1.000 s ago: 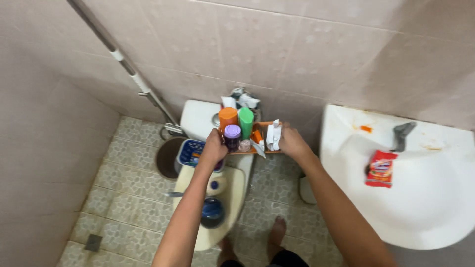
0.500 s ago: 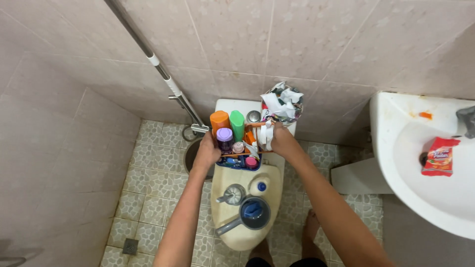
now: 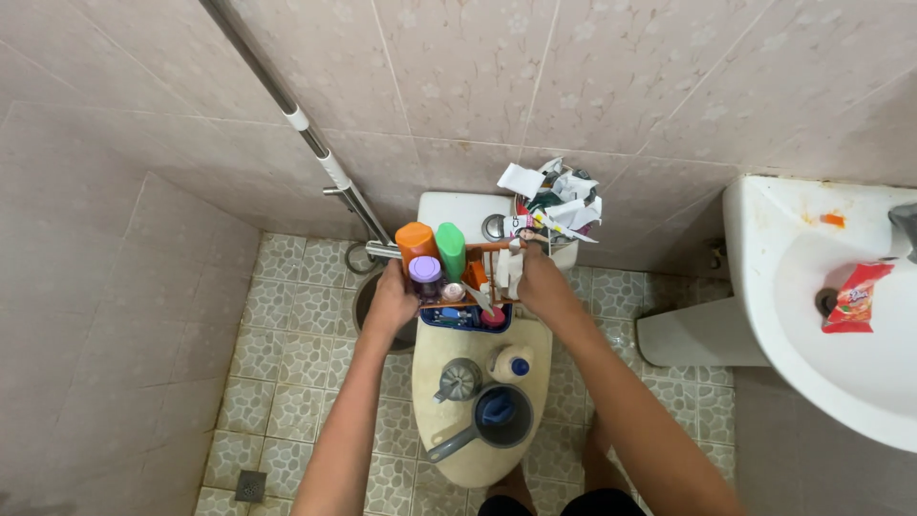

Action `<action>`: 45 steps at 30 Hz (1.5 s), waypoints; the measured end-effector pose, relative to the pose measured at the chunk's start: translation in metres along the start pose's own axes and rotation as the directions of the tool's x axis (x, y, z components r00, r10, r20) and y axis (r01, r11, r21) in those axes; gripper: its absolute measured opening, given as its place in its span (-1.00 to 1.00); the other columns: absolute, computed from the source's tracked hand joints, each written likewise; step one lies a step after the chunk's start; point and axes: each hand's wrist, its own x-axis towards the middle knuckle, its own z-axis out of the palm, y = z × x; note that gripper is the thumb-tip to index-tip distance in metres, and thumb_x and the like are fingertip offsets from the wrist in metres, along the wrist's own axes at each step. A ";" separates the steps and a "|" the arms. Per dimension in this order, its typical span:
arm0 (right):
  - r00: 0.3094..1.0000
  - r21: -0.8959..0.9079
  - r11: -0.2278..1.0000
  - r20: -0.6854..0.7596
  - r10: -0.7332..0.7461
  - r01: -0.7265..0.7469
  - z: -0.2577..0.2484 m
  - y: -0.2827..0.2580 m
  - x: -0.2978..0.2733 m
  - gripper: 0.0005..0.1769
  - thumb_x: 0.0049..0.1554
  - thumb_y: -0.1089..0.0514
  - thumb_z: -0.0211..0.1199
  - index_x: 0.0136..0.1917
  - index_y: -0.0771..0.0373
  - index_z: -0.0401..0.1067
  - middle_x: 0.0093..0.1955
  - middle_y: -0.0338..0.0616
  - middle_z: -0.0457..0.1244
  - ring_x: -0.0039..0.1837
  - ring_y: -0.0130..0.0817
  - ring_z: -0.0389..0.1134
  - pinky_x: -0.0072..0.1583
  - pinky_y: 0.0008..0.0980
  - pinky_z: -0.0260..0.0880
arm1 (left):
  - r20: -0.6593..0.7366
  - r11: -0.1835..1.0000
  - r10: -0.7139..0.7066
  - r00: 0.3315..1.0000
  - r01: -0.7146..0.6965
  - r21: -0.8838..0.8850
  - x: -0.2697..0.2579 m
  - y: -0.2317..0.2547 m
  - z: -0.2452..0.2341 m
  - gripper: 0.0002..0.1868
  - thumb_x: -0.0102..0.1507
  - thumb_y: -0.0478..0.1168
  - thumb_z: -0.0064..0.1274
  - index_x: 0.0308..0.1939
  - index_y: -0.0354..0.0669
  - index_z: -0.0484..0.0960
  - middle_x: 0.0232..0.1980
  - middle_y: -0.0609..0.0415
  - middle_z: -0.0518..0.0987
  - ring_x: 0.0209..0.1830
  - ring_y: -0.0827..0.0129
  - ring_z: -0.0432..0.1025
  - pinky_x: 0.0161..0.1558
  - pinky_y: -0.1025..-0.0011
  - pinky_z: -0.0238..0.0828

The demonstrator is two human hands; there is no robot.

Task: Cleaning a bathroom sink using a sponge and detergent.

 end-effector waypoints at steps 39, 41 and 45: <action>0.889 -0.135 0.965 -0.436 0.144 -0.223 0.167 0.062 0.179 0.01 -0.01 0.10 0.45 0.49 0.53 -0.06 0.32 0.39 0.14 0.41 0.35 0.02 0.36 0.23 0.07 | 0.010 1.000 0.006 1.000 -0.006 -0.023 0.203 -0.166 0.086 -0.56 0.00 -0.46 0.10 -0.04 -0.39 0.42 -0.05 -0.44 0.60 0.03 -0.29 0.51 0.02 0.02 0.46; 0.880 -0.116 0.972 -0.458 0.130 -0.204 0.168 0.062 0.177 0.06 -0.01 0.11 0.45 0.50 0.56 -0.11 0.35 0.41 0.12 0.42 0.34 0.03 0.39 0.21 0.06 | 0.000 0.999 0.040 0.999 -0.040 0.017 0.209 -0.170 0.096 -0.56 0.00 -0.48 0.12 -0.04 -0.39 0.42 -0.07 -0.43 0.61 0.02 -0.30 0.51 0.02 0.00 0.46; 0.858 -0.075 0.993 -0.513 0.041 -0.093 0.172 0.061 0.170 0.10 -0.03 0.26 0.40 0.55 0.60 -0.23 0.47 0.46 -0.02 0.50 0.35 -0.04 0.50 0.16 -0.07 | 0.077 0.995 -0.086 0.993 0.089 -0.037 0.204 -0.122 0.084 -0.48 -0.07 -0.52 0.15 -0.04 -0.38 0.37 -0.10 -0.35 0.63 -0.08 -0.18 0.57 -0.19 0.05 0.56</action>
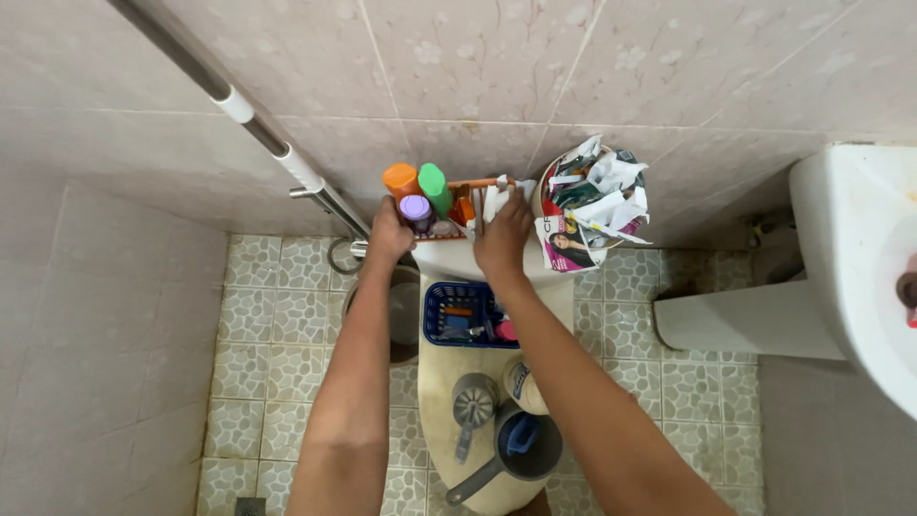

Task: Cleaning a bathroom sink using a sponge and detergent.

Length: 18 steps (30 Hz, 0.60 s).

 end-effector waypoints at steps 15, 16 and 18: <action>0.968 0.065 0.971 0.083 -0.236 0.231 -0.073 -0.059 -0.050 0.14 -0.17 0.61 0.09 0.62 0.49 -0.27 0.69 0.34 -0.34 0.70 0.32 -0.35 0.62 0.15 -0.31 | 0.075 0.966 -0.055 0.996 0.072 -0.249 0.019 -0.009 0.021 -0.62 0.11 -0.51 -0.02 0.01 -0.42 0.34 -0.19 -0.28 0.61 -0.39 0.05 0.61 -0.45 0.21 0.58; 0.969 0.065 0.971 0.081 -0.235 0.230 -0.077 -0.062 -0.053 0.14 -0.17 0.61 0.09 0.62 0.49 -0.27 0.69 0.34 -0.34 0.70 0.32 -0.35 0.62 0.15 -0.31 | 0.075 0.966 -0.053 0.996 0.070 -0.248 0.018 -0.010 0.022 -0.62 0.11 -0.51 -0.02 0.01 -0.42 0.34 -0.19 -0.28 0.61 -0.39 0.05 0.61 -0.45 0.21 0.58; 0.965 0.134 0.966 0.115 -0.236 0.220 -0.085 -0.066 -0.058 0.07 -0.16 0.60 0.05 0.61 0.47 -0.18 0.66 0.35 -0.28 0.67 0.36 -0.29 0.60 0.14 -0.23 | 0.061 0.947 -0.053 0.997 0.069 -0.314 0.016 -0.011 0.026 -0.69 0.22 -0.46 -0.08 0.06 -0.40 0.37 -0.21 -0.21 0.63 -0.48 0.20 0.57 -0.48 0.28 0.54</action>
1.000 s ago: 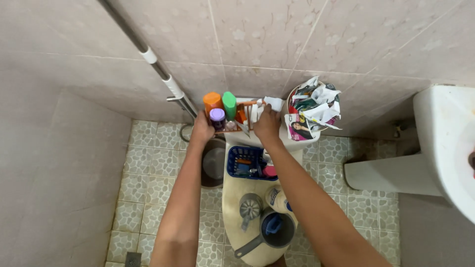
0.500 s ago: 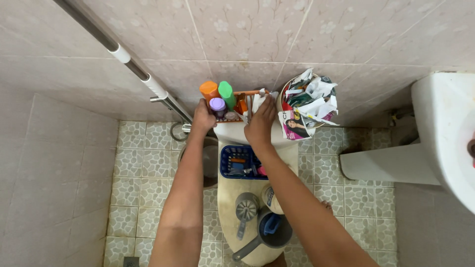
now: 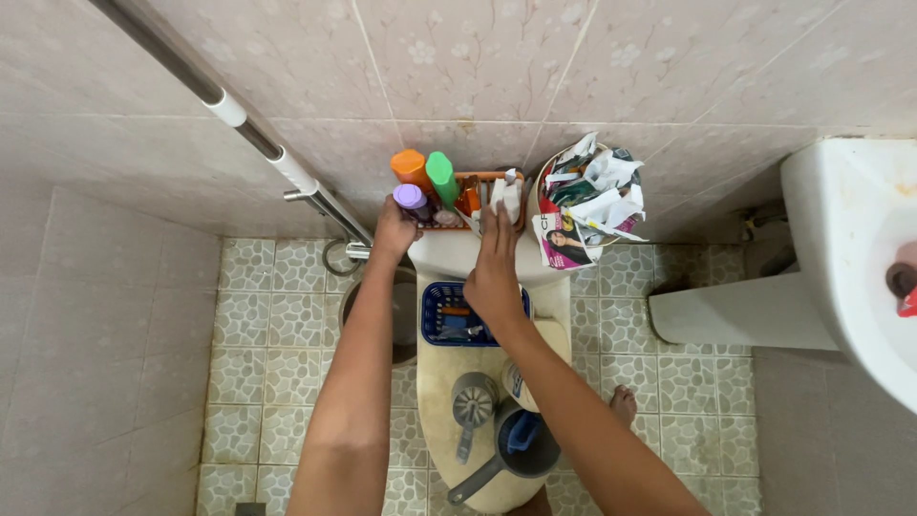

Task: Cleaning a bathroom sink using a sponge and detergent.

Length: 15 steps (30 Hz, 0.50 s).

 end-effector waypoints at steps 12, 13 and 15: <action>1.000 0.261 0.965 0.024 -0.007 0.001 -0.067 0.001 -0.054 -0.53 0.10 0.51 0.02 0.29 0.36 0.28 0.22 0.13 0.19 0.24 0.09 0.26 0.24 -0.15 0.30 | -0.249 0.900 0.189 0.950 -0.066 0.431 -0.013 -0.101 -0.003 -0.45 0.09 -0.33 0.10 0.08 -0.62 0.34 0.11 -0.62 0.40 0.19 -0.44 0.30 0.27 0.00 0.22; 1.000 0.260 0.966 0.016 -0.004 0.000 -0.073 0.008 -0.062 -0.53 0.10 0.51 0.02 0.29 0.36 0.28 0.22 0.13 0.19 0.24 0.09 0.26 0.24 -0.15 0.30 | -0.242 0.898 0.195 0.950 -0.074 0.433 -0.040 -0.081 -0.008 -0.45 0.09 -0.33 0.10 0.08 -0.62 0.34 0.11 -0.62 0.40 0.19 -0.44 0.30 0.27 0.00 0.22; 0.999 0.387 0.921 0.051 0.012 -0.031 -0.089 0.022 -0.077 -0.78 0.23 0.39 0.10 0.15 0.35 0.40 0.03 0.01 0.29 0.04 -0.14 0.38 0.08 -0.34 0.40 | -0.366 0.918 0.174 0.914 -0.016 0.396 -0.094 -0.037 -0.015 -0.54 0.14 -0.38 0.02 0.10 -0.55 0.37 0.07 -0.52 0.42 0.10 -0.36 0.33 0.20 -0.06 0.21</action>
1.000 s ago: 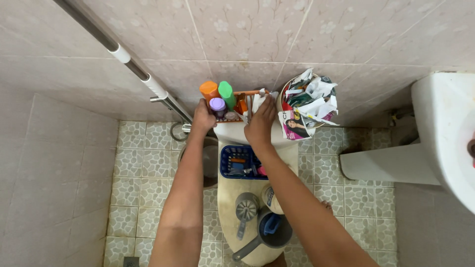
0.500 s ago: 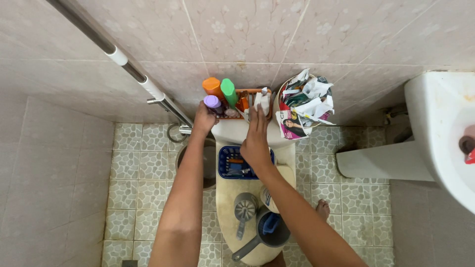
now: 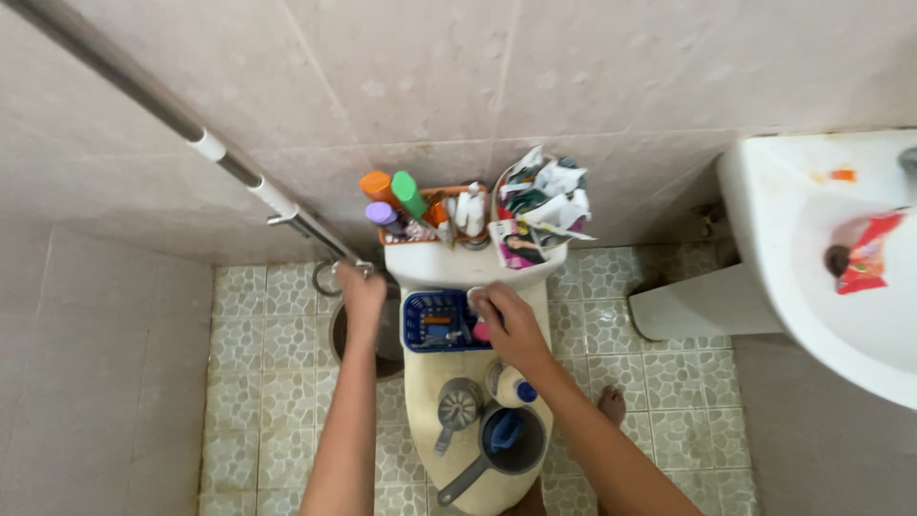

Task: Cleaning a bathroom sink using a sponge and detergent.

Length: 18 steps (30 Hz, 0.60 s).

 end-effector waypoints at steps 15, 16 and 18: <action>0.783 0.276 0.955 -0.569 0.251 -0.105 -0.233 -0.064 -0.114 -0.74 0.34 0.11 0.13 0.12 0.35 0.47 -0.14 -0.26 0.30 -0.11 -0.52 0.28 -0.04 -0.47 0.35 | 0.430 0.834 0.317 0.846 -0.032 -0.552 -0.257 0.348 -0.030 -0.69 0.43 -0.07 -0.09 0.07 -0.22 0.56 -0.34 0.10 0.60 -0.36 0.41 0.47 -0.26 0.43 0.43; 0.762 0.267 0.958 -0.598 0.249 -0.104 -0.249 -0.060 -0.127 -0.74 0.34 0.11 0.13 0.12 0.35 0.47 -0.14 -0.26 0.30 -0.11 -0.52 0.28 -0.04 -0.47 0.35 | 0.447 0.827 0.342 0.826 -0.039 -0.561 -0.271 0.361 -0.022 -0.69 0.43 -0.07 -0.09 0.07 -0.22 0.56 -0.34 0.10 0.60 -0.36 0.41 0.47 -0.26 0.43 0.43; 0.725 0.214 0.966 -0.640 0.253 -0.149 -0.281 -0.052 -0.147 -0.75 0.33 0.10 0.15 0.10 0.34 0.46 -0.17 -0.26 0.27 -0.13 -0.52 0.26 -0.06 -0.46 0.33 | 0.538 0.813 0.417 0.732 -0.036 -0.582 -0.294 0.388 -0.004 -0.67 0.44 -0.03 -0.08 0.10 -0.22 0.49 -0.29 0.06 0.61 -0.30 0.42 0.48 -0.19 0.41 0.45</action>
